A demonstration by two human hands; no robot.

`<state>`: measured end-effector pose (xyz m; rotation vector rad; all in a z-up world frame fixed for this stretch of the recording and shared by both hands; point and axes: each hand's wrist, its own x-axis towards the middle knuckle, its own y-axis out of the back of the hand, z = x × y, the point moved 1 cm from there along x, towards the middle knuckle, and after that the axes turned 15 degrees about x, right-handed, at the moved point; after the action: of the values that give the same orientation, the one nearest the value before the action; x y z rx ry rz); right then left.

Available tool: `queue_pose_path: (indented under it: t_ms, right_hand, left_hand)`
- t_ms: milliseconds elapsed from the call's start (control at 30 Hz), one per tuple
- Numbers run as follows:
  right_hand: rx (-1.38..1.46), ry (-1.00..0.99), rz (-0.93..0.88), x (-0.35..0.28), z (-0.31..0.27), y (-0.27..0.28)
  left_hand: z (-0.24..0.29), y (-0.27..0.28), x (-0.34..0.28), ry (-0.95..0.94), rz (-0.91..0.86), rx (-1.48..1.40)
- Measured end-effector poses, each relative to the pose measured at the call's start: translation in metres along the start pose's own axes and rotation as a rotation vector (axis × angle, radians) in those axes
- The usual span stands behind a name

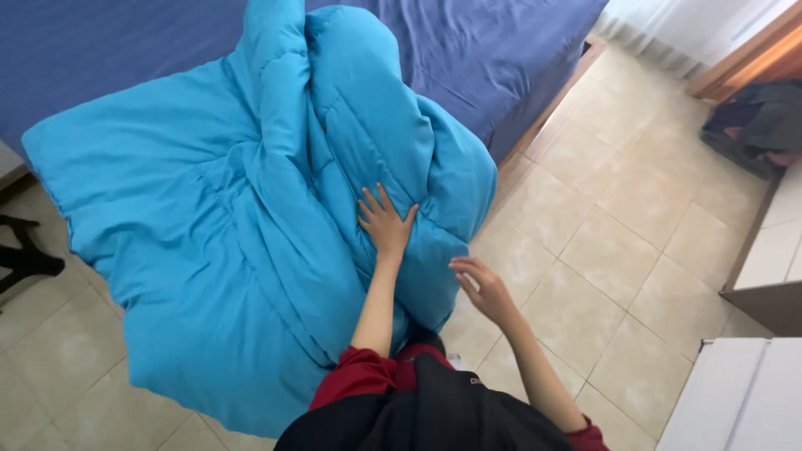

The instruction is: The person spreads and smooths a blue duvet over a bed, then gathers a pile of clothes from the floor and places them on the bed. They retrieve green hangers from a wardrobe and hang a floral dress on one hanger, placing it on the bed.

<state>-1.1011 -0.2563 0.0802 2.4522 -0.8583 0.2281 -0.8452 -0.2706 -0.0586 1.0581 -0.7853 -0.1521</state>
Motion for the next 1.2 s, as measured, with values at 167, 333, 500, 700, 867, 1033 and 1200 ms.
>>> queue_pose_path:
  t_ms: [167,333,500,700,867,1033,1200]
  right_hand:
    - [-0.007,0.087,-0.057,0.091,0.026,0.063]
    - [0.003,0.203,-0.156,0.189,0.070,0.094]
    - [0.075,0.182,-0.216,0.289,0.158,0.123]
    - [0.128,-0.069,-0.366,0.411,0.291,0.112]
    - [0.464,-0.177,-0.438,0.481,0.386,-0.013]
    - [0.780,-0.341,-0.490,0.494,0.402,-0.098]
    - [0.717,-0.050,-0.547,0.533,0.373,-0.091]
  left_hand:
    - [-0.023,0.000,0.010,0.012,-0.043,-0.094]
    - [-0.016,0.008,0.031,0.104,-0.111,-0.053]
    - [0.011,0.003,0.039,0.236,-0.013,0.106]
    - [0.009,-0.021,0.062,0.423,-0.107,0.248]
    - [0.025,-0.004,0.061,0.527,-0.037,0.191]
    - [0.118,0.024,0.037,0.620,0.176,0.421]
    - [0.246,-0.118,-0.109,0.823,0.332,0.499]
